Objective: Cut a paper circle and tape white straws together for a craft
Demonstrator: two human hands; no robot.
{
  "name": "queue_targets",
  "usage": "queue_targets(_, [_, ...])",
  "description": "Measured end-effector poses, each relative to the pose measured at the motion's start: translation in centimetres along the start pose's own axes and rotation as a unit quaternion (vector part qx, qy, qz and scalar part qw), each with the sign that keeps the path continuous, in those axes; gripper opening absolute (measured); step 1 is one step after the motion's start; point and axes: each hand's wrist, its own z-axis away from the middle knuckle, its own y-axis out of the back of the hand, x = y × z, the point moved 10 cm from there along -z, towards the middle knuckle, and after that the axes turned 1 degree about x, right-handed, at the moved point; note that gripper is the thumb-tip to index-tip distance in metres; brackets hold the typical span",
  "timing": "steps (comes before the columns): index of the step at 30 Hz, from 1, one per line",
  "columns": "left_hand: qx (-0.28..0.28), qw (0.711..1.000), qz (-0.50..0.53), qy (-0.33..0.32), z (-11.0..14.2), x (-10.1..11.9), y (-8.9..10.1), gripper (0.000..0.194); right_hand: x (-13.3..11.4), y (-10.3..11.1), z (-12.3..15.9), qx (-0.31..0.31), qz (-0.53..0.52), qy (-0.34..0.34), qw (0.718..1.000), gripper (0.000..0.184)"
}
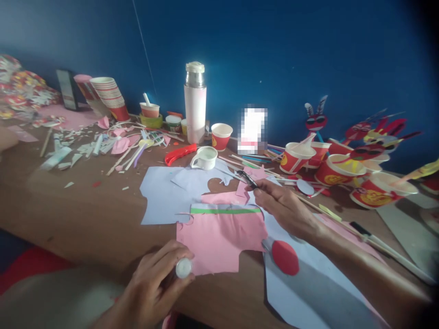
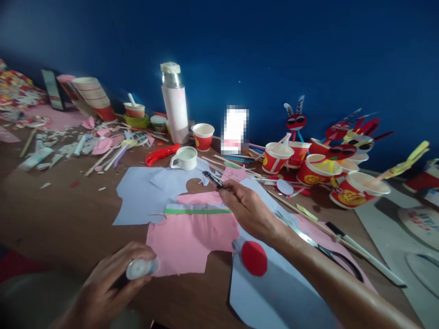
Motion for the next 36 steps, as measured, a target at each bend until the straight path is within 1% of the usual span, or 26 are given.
queue_targets(4, [-0.018, 1.0, 0.01, 0.004, -0.1, 0.2, -0.2, 0.012, -1.2, 0.1, 0.5, 0.011, 0.084, 0.018, 0.996, 0.028])
queue_targets(8, [-0.016, 1.0, 0.014, 0.005, -0.2, 0.2, -0.1, 0.012, -1.8, 0.0, 1.1, 0.038, 0.105, 0.035, 0.993, 0.027])
queue_targets(10, [-0.018, 1.0, 0.018, -0.002, -0.3, 0.4, -0.1, 0.013, -1.7, -0.2, 1.2, 0.04, 0.106, 0.03, 0.993, 0.027])
queue_targets(12, [-0.024, 0.999, 0.023, -0.007, -0.4, 0.4, -0.2, 0.012, -1.5, -0.6, 1.2, 0.028, 0.109, 0.021, 0.993, 0.027])
queue_targets(15, [-0.028, 0.999, 0.028, -0.004, -0.4, 0.3, -0.1, 0.012, -1.2, -1.4, 1.1, -0.011, 0.104, 0.012, 0.994, 0.028])
queue_targets(17, [-0.023, 0.999, 0.024, -0.01, -0.4, 0.4, 0.0, 0.016, -0.9, -1.9, 1.0, -0.036, 0.093, 0.005, 0.995, 0.029])
queue_targets(20, [-0.022, 0.999, 0.012, -0.02, -0.2, 0.5, 0.1, 0.025, -0.6, -2.3, 1.2, -0.055, 0.085, 0.001, 0.995, 0.03])
queue_targets(22, [-0.028, 0.999, 0.01, -0.018, 0.0, 0.4, 0.0, 0.029, -0.5, -2.6, 1.4, -0.059, 0.087, 0.011, 0.994, 0.03])
queue_targets(28, [-0.045, 0.999, 0.003, 0.017, 0.2, -0.1, -0.2, 0.034, -0.2, -3.6, 2.3, -0.076, 0.105, 0.027, 0.991, 0.03])
queue_targets(34, [-0.053, 0.998, 0.008, 0.011, 0.0, 0.3, -0.3, 0.034, -0.5, -4.0, 2.6, -0.078, 0.097, 0.047, 0.991, 0.028])
queue_targets(36, [-0.058, 0.998, 0.008, 0.021, 0.1, 0.3, -0.6, 0.035, -0.6, -4.2, 2.8, -0.085, 0.096, 0.051, 0.99, 0.028])
